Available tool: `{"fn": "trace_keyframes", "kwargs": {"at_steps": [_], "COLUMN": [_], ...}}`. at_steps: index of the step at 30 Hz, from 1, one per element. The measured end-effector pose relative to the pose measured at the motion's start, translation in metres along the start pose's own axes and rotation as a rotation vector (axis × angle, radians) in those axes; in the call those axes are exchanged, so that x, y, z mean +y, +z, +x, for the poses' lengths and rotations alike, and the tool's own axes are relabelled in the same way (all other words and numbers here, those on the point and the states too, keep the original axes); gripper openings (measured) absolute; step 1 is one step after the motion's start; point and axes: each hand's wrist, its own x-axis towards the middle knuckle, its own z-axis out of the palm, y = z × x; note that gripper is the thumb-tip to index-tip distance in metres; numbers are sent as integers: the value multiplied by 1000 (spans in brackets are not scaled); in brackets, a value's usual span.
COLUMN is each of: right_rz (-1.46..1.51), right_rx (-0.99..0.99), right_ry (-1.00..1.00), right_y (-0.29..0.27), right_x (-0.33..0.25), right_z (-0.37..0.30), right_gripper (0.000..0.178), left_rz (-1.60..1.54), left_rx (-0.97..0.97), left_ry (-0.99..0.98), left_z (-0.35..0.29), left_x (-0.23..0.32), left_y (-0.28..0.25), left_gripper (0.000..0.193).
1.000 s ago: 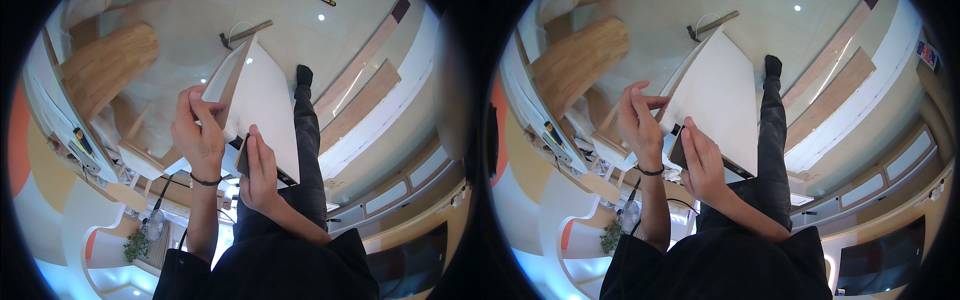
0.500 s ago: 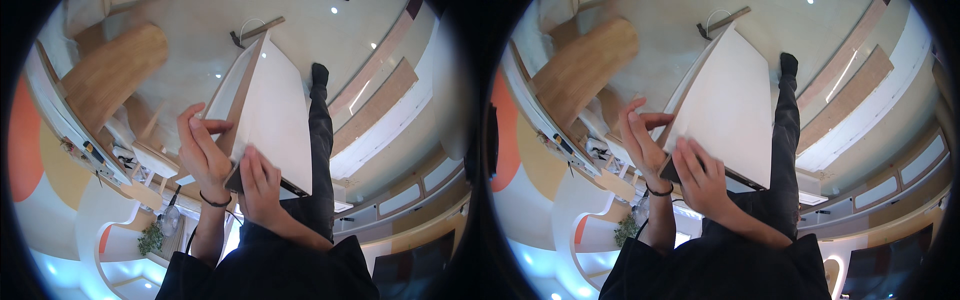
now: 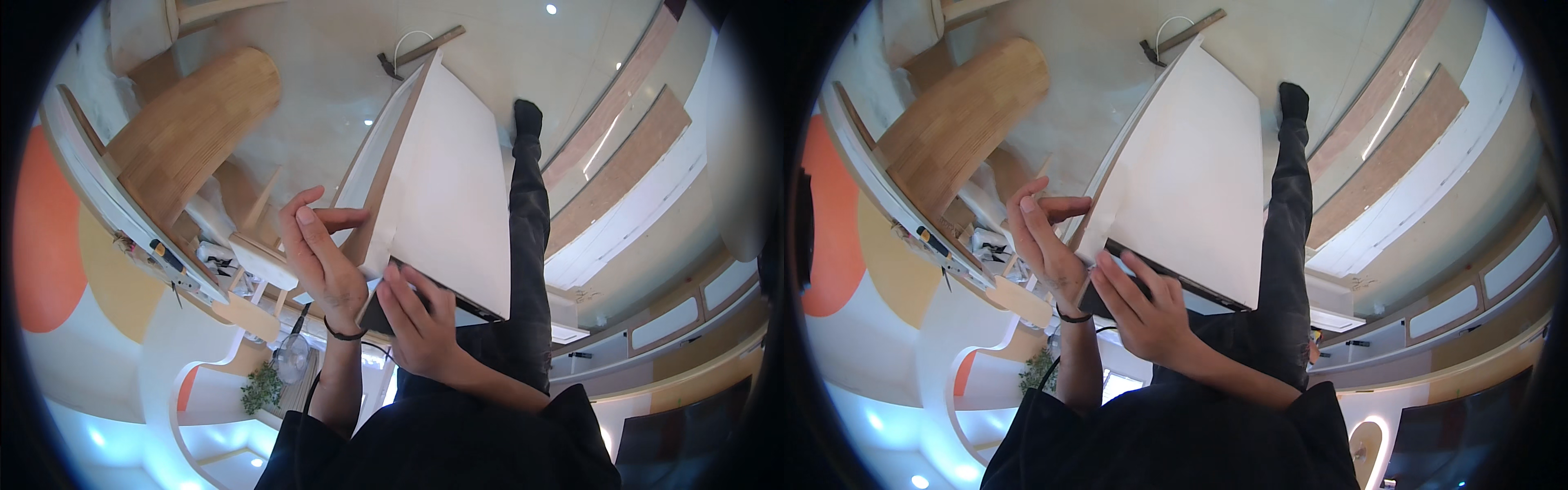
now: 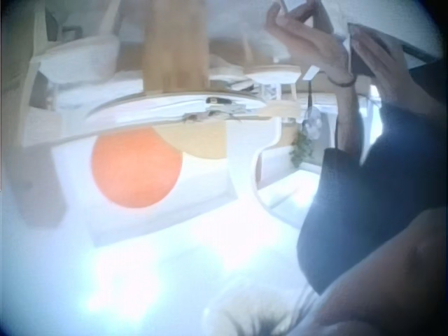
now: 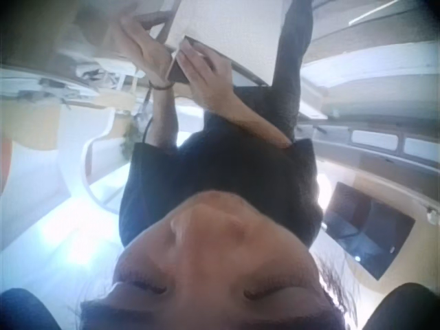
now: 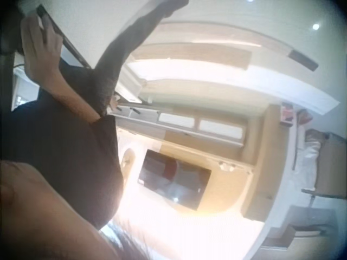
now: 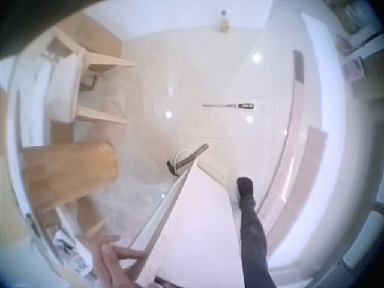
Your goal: The person uses a hand saw to cut a white cabinet drawer, then sands the edges with a sanding block. They flip the drawer to work on different sides and continue smoothing the cut edges.
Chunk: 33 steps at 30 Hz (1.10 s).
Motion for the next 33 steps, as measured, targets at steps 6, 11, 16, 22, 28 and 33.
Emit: {"fn": "trace_keyframes", "kwargs": {"at_steps": [6,11,16,22,28,33], "right_rz": [412,490,508,378,347,272], "right_rx": [99,109,96,20,32,19], "right_ry": [-26,57,62,-17,-10,-29], "right_y": [-9,-1,-6,-12,-4,-3], "right_x": [20,33,26,19,21,17], "right_z": [-46,-40,-19,-2,10,16], "right_gripper": [83,86,76,68,77,78], "left_rz": [-12,43,-79,-139,-21,-1], "left_rx": [-194,-514,-588,-469,-423,-408], "left_ry": [253,253,110,-15,-54,-46], "left_z": [-17,-12,-9,-16,-26,-29], "left_x": [-6,-7,-7,-2,-1,-2], "left_y": [-29,-53,-53,-49,-48,-48], "left_gripper": [30,32,39,39,41,41]}}
